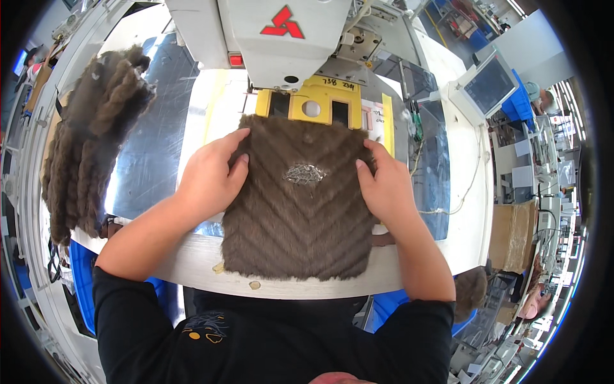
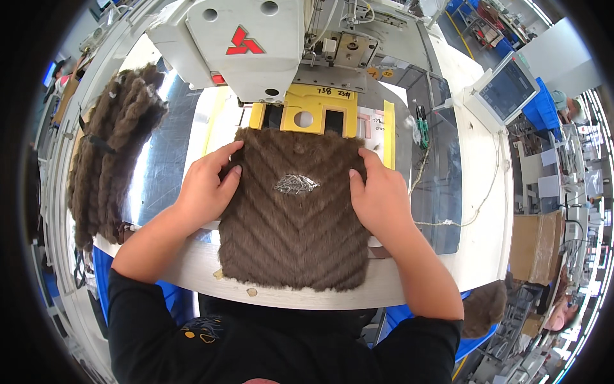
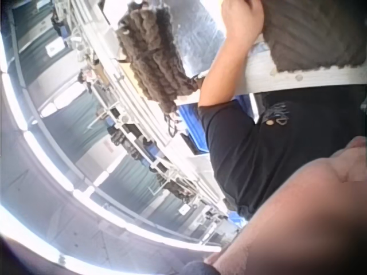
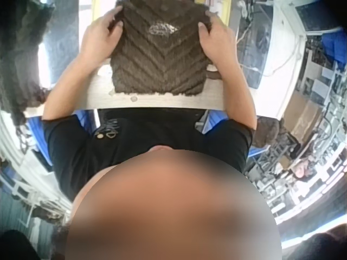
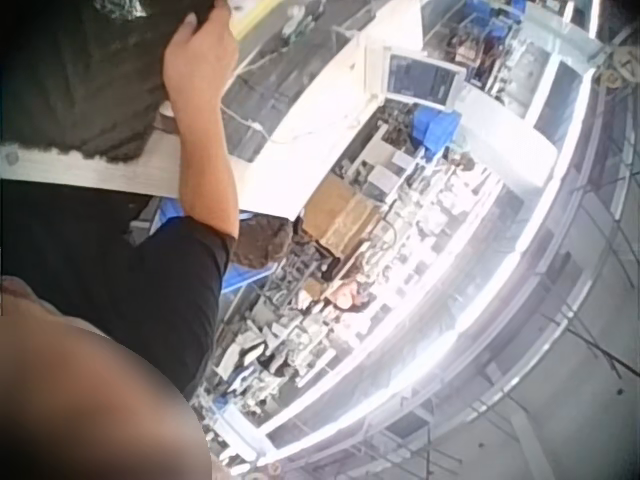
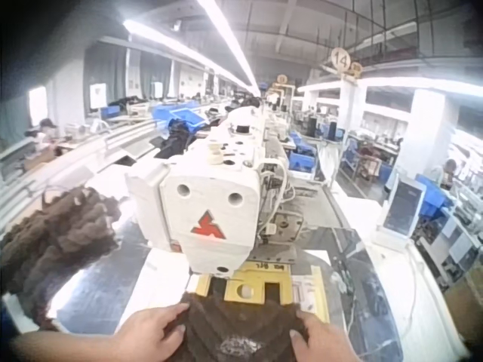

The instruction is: Sewing fur strips onto a fabric base using an industrial sewing machine.

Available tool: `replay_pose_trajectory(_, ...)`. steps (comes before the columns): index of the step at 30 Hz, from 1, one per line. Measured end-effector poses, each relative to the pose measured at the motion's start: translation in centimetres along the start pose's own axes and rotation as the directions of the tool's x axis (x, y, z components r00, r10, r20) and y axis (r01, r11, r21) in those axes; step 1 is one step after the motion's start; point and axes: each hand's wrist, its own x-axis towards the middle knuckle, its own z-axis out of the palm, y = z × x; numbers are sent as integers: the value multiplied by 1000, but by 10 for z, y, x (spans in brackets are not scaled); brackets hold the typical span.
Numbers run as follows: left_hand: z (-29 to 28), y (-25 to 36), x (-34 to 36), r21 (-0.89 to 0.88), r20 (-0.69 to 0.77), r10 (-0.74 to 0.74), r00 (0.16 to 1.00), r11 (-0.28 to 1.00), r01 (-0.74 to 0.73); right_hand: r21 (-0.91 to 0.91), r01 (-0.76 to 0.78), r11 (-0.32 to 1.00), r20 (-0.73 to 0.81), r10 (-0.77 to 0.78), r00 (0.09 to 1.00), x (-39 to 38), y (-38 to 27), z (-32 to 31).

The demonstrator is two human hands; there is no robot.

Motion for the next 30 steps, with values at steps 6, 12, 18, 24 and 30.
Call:
replay_pose_trajectory(6, 4, -5, 18, 152, -53, 155, 987, 978, -145, -78, 159, 984, -118, -168, 979, 12, 8, 5)
replay_pose_trajectory(12, 2, -6, 41, 221, -28, 82, 996, 972, -74, -95, 180, 979, -101, -190, 977, 42, 4, 3)
replay_pose_trajectory(18, 2, -4, 59, 221, -12, 39, 999, 975, -35, -93, 160, 983, -77, -167, 983, 53, 6, 0)
replay_pose_trajectory(24, -5, 0, 66, 174, 10, -96, 995, 980, 92, 29, 132, 991, -103, -129, 986, 57, 6, 1)
replay_pose_trajectory(30, -4, 3, 65, 229, 46, 77, 996, 970, -85, -135, 163, 977, 33, -160, 987, 55, 6, -2)
